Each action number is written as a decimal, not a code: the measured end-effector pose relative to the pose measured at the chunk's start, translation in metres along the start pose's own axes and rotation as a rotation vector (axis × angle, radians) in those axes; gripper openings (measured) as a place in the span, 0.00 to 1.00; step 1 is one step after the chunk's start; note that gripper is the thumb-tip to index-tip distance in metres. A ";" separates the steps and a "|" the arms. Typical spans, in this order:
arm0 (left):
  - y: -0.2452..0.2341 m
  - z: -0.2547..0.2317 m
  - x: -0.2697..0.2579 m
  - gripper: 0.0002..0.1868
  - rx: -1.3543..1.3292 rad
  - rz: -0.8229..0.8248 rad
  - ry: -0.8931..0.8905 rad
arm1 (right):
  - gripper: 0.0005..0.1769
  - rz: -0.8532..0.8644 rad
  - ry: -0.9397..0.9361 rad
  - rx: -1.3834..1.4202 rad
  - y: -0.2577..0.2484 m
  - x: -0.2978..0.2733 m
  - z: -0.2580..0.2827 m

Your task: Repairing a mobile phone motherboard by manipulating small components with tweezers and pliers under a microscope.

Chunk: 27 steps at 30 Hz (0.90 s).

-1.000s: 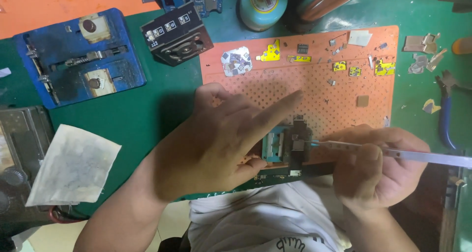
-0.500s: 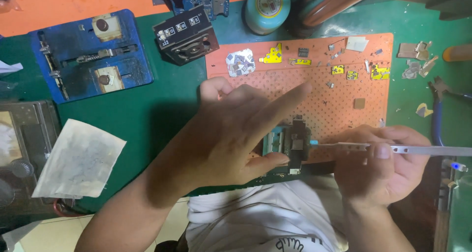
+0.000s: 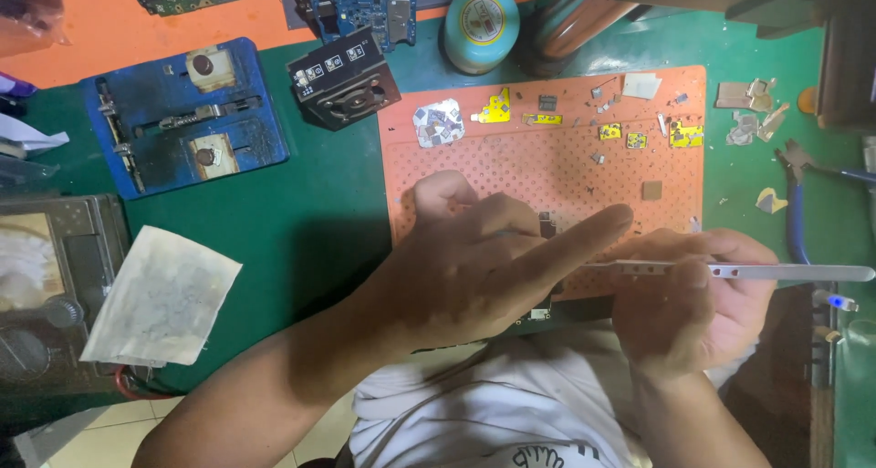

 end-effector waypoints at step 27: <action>-0.010 -0.001 0.008 0.23 0.029 -0.088 0.097 | 0.08 0.034 0.100 0.118 -0.006 0.001 -0.003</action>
Point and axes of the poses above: each hand's wrist, its own x-axis towards the middle knuckle, its own y-axis out of the palm, z = x × y, the point moved 3 cm from there along x, towards the middle knuckle, and after that the axes turned 6 degrees about -z, right-handed, at the moved point
